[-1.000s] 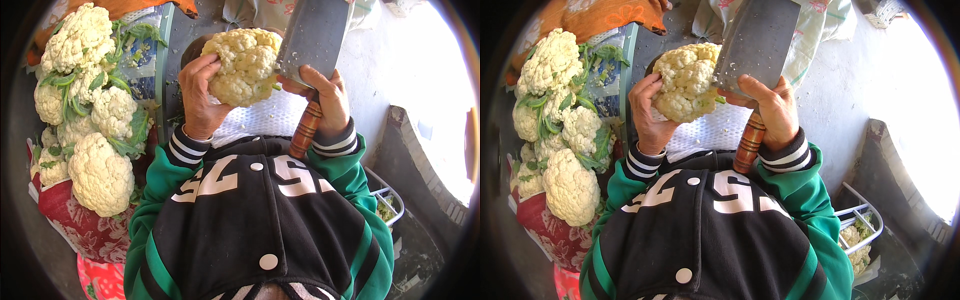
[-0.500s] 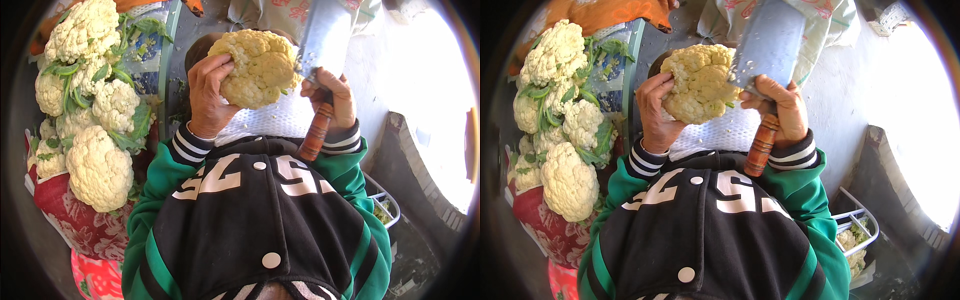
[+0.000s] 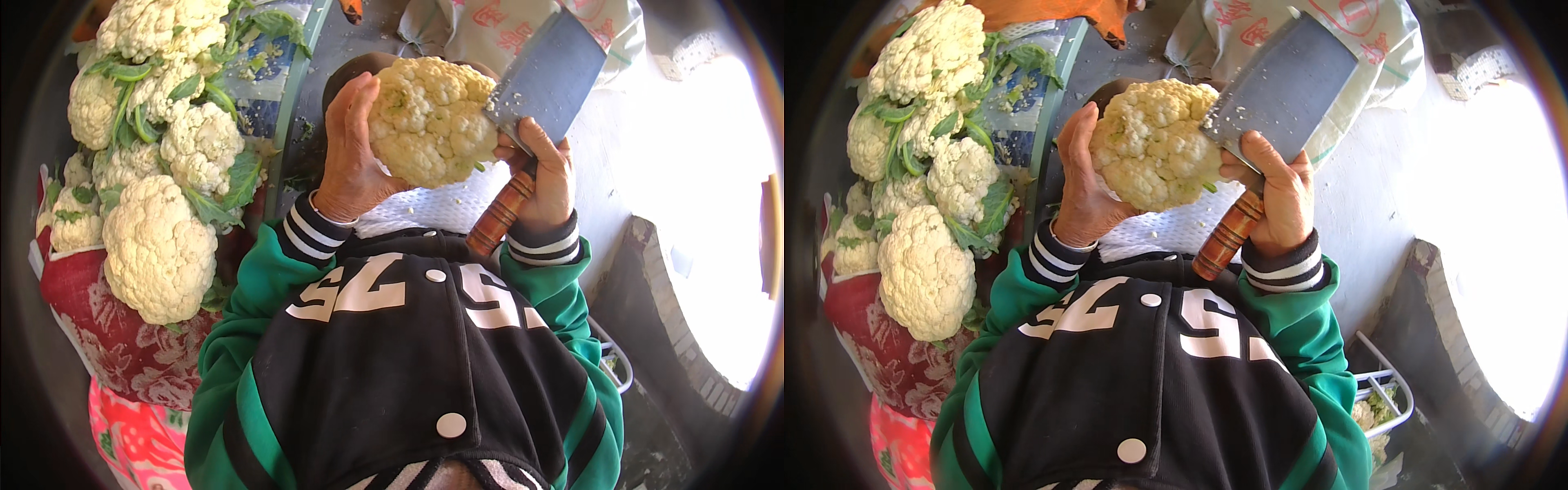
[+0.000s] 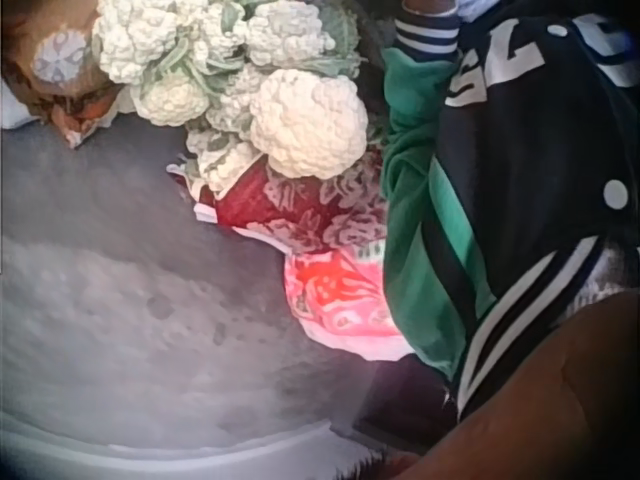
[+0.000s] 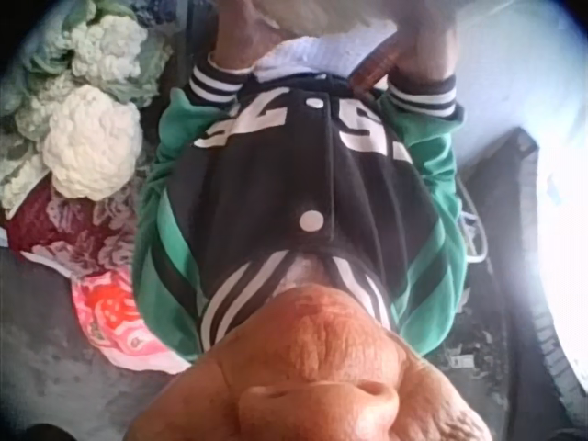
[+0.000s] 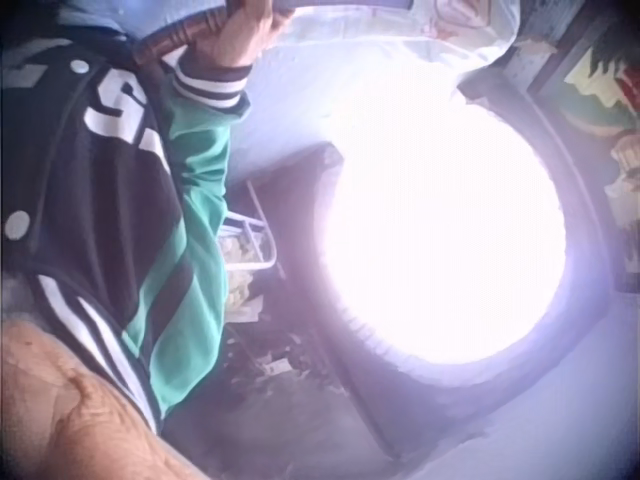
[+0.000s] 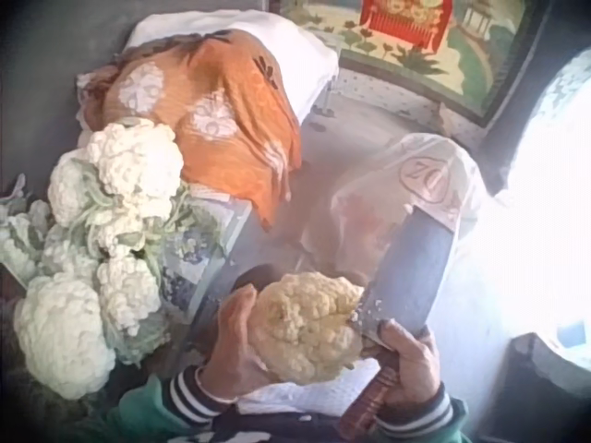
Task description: The person holds a head of cauliflower and uses a cleaver to trim away outer florets and leaves, rotating the head to access different sides. The trimmed pieces fall away as the person continues to shape the cauliflower.
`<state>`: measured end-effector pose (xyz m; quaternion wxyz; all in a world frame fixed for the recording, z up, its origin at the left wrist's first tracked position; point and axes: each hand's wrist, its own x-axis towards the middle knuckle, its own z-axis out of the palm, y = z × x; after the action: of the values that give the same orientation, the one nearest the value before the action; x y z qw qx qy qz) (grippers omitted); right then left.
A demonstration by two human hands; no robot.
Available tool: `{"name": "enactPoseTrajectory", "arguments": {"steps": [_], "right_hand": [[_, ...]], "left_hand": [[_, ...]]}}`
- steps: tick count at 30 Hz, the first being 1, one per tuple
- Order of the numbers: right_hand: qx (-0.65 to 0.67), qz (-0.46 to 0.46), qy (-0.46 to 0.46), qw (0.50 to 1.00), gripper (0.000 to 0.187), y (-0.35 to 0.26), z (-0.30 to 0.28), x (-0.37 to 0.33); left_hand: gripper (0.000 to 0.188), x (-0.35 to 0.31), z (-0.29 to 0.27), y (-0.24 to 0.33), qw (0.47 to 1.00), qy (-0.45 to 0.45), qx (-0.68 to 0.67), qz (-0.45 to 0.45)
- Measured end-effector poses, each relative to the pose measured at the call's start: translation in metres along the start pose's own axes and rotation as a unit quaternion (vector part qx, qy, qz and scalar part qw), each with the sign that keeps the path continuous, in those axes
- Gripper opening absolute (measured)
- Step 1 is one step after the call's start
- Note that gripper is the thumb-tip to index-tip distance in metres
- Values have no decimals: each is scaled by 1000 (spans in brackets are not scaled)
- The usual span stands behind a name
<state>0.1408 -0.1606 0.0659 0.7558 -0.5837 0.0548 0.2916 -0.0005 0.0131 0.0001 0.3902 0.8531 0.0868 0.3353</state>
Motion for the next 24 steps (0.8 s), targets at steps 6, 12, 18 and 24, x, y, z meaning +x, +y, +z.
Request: {"name": "enactPoseTrajectory", "arguments": {"steps": [6,12,18,24], "right_hand": [[14,-3,-6,1000,25,1,-7,2],[43,-26,-17,999,28,-6,-15,8],[55,-21,-37,998,16,2,-18,15],[84,68,-84,991,12,5,-39,28]], "left_hand": [[120,-11,-8,0,992,-29,50,-116],[107,-6,-19,7,984,-82,75,-141],[108,0,-19,14,981,-94,107,-133],[109,1,-18,22,986,-78,85,-122]]}}
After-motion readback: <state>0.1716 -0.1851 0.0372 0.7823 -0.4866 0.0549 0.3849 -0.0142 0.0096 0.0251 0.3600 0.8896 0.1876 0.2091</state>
